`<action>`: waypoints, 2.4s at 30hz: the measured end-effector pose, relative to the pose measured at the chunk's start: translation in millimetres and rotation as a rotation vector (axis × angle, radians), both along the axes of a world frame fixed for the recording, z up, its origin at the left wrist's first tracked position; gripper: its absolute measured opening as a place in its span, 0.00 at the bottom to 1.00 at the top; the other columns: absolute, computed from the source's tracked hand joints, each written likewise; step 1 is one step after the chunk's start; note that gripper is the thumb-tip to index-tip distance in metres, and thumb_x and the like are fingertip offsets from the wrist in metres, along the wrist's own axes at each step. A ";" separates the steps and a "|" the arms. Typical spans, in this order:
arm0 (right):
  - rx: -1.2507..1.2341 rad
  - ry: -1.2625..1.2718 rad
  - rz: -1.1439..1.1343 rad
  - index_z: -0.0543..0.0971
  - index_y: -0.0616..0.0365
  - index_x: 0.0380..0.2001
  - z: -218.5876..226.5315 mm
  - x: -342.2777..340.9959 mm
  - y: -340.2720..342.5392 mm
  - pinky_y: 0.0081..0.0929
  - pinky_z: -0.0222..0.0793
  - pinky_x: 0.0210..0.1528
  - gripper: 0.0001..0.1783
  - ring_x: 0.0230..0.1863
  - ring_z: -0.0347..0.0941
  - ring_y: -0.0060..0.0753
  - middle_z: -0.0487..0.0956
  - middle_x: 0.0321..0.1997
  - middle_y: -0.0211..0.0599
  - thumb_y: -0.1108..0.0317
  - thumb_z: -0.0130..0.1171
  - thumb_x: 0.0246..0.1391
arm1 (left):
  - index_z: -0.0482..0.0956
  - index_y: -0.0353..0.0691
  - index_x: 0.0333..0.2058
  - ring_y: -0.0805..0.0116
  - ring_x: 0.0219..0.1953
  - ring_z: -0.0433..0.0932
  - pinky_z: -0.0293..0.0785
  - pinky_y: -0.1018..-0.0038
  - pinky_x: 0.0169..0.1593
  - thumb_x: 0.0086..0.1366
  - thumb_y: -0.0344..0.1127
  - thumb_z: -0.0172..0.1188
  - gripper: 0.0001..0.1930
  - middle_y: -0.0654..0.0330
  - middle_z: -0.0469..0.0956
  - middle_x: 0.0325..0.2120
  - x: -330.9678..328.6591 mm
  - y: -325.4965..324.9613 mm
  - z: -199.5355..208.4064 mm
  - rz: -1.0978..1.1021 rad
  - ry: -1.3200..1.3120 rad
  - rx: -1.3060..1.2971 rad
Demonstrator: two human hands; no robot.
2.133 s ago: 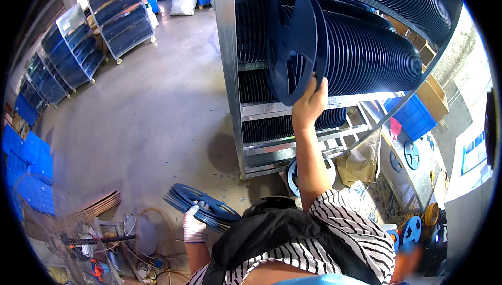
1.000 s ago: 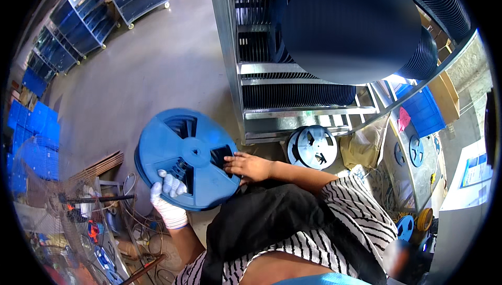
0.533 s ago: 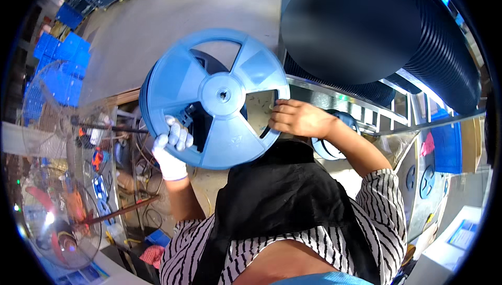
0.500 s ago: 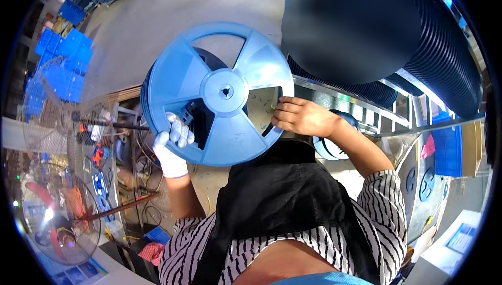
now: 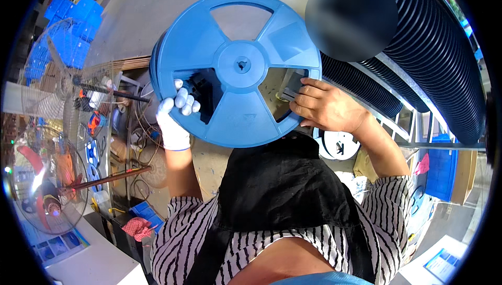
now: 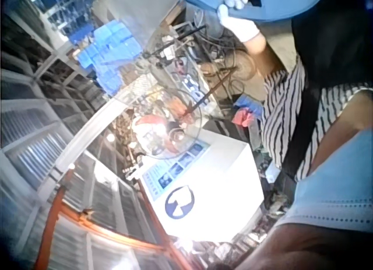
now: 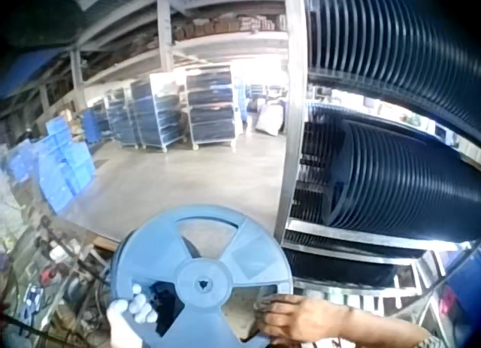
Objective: The person repeatedly picks up blue plastic reel-like parts from a table and stacks them onto a metal rack. The person handles the parts one at a time, placing them in a vertical stack on the rack.
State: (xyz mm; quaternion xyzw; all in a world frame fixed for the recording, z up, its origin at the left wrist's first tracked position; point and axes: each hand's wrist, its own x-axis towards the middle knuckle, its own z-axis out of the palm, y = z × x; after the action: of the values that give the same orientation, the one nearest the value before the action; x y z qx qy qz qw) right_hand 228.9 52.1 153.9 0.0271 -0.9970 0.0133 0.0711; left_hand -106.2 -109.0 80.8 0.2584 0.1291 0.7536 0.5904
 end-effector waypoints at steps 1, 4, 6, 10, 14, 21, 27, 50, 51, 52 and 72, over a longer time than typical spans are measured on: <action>0.063 0.019 -0.006 0.75 0.55 0.41 -1.9 -0.7 -1.8 0.38 0.60 0.63 0.25 0.50 0.70 0.35 0.74 0.41 0.31 0.56 0.63 0.38 | 0.67 0.35 0.51 0.69 0.26 0.70 0.69 0.67 0.37 0.58 0.37 0.59 0.24 0.63 0.70 0.25 -3.9 3.1 -2.2 -0.045 0.014 0.026; 0.103 0.027 -0.018 0.75 0.54 0.41 -7.3 1.2 -4.1 0.36 0.61 0.63 0.23 0.50 0.70 0.34 0.74 0.40 0.29 0.58 0.62 0.39 | 0.66 0.34 0.52 0.71 0.26 0.70 0.69 0.69 0.38 0.60 0.34 0.57 0.22 0.64 0.69 0.26 -4.5 5.0 -5.2 -0.067 0.017 0.030; 0.099 0.035 -0.030 0.75 0.53 0.38 -7.3 1.4 -5.6 0.34 0.62 0.62 0.19 0.48 0.71 0.32 0.74 0.38 0.27 0.60 0.61 0.40 | 0.65 0.35 0.52 0.70 0.26 0.70 0.69 0.68 0.38 0.59 0.34 0.58 0.23 0.63 0.70 0.27 0.4 3.6 -2.5 -0.009 0.032 -0.013; 0.148 0.066 -0.029 0.75 0.52 0.34 -3.8 2.6 -7.9 0.30 0.63 0.58 0.12 0.44 0.70 0.28 0.73 0.35 0.26 0.63 0.58 0.43 | 0.66 0.37 0.50 0.68 0.28 0.72 0.70 0.66 0.38 0.58 0.35 0.61 0.23 0.62 0.72 0.29 -1.4 5.0 -2.9 -0.025 0.033 -0.047; 0.173 0.077 -0.030 0.76 0.51 0.34 -15.5 10.7 -8.6 0.29 0.62 0.57 0.11 0.43 0.70 0.28 0.74 0.35 0.25 0.66 0.56 0.44 | 0.66 0.38 0.50 0.67 0.30 0.74 0.72 0.66 0.41 0.58 0.37 0.61 0.23 0.62 0.72 0.30 5.6 5.0 3.8 0.002 0.080 -0.099; 0.197 0.158 -0.080 0.76 0.53 0.36 -11.3 36.1 -26.1 0.35 0.64 0.56 0.12 0.41 0.69 0.27 0.72 0.31 0.25 0.67 0.56 0.45 | 0.68 0.35 0.52 0.68 0.33 0.76 0.75 0.67 0.42 0.60 0.46 0.60 0.26 0.59 0.75 0.35 23.6 12.2 4.4 0.192 0.094 -0.345; -0.310 0.319 -0.137 0.77 0.56 0.34 6.6 65.2 -41.0 0.40 0.64 0.53 0.19 0.38 0.69 0.35 0.73 0.33 0.30 0.56 0.65 0.41 | 0.72 0.35 0.48 0.64 0.42 0.76 0.74 0.64 0.50 0.63 0.43 0.56 0.20 0.54 0.75 0.43 -5.1 19.1 -53.0 0.130 -0.027 -0.208; -1.856 1.716 -0.419 0.69 0.55 0.24 -23.2 146.8 -21.0 0.21 0.58 0.23 0.19 0.23 0.53 0.22 0.59 0.21 0.24 0.51 0.47 0.58 | 0.73 0.37 0.42 0.72 0.30 0.73 0.74 0.71 0.40 0.63 0.35 0.53 0.11 0.66 0.75 0.30 15.7 58.3 -78.4 -0.033 -0.169 -0.364; -1.853 1.743 -0.410 0.69 0.55 0.25 -24.2 150.2 -20.2 0.20 0.58 0.23 0.19 0.23 0.54 0.22 0.60 0.22 0.25 0.50 0.47 0.58 | 0.73 0.37 0.41 0.72 0.31 0.73 0.74 0.71 0.41 0.63 0.35 0.53 0.11 0.65 0.75 0.30 20.8 57.4 -75.8 0.005 -0.136 -0.372; -1.853 1.768 -0.398 0.69 0.55 0.25 -24.9 152.9 -19.7 0.20 0.58 0.23 0.19 0.23 0.54 0.22 0.60 0.22 0.25 0.50 0.48 0.58 | 0.73 0.37 0.41 0.72 0.31 0.73 0.74 0.71 0.41 0.63 0.35 0.53 0.11 0.65 0.76 0.30 19.2 57.3 -77.3 0.001 -0.143 -0.378; -1.018 1.828 -0.507 0.67 0.60 0.38 -9.4 117.6 -12.0 0.33 0.67 0.41 0.26 0.31 0.62 0.29 0.65 0.30 0.34 0.44 0.37 0.64 | 0.74 0.39 0.40 0.72 0.27 0.72 0.74 0.70 0.38 0.61 0.36 0.56 0.11 0.65 0.74 0.28 9.7 76.6 -96.0 0.086 -0.126 -0.527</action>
State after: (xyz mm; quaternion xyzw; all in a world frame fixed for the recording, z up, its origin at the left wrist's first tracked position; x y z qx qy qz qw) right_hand 346.5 40.1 144.5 -0.2135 -0.4201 0.3861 0.7930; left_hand -96.6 -32.4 -15.2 0.0428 0.2944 0.7330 0.6117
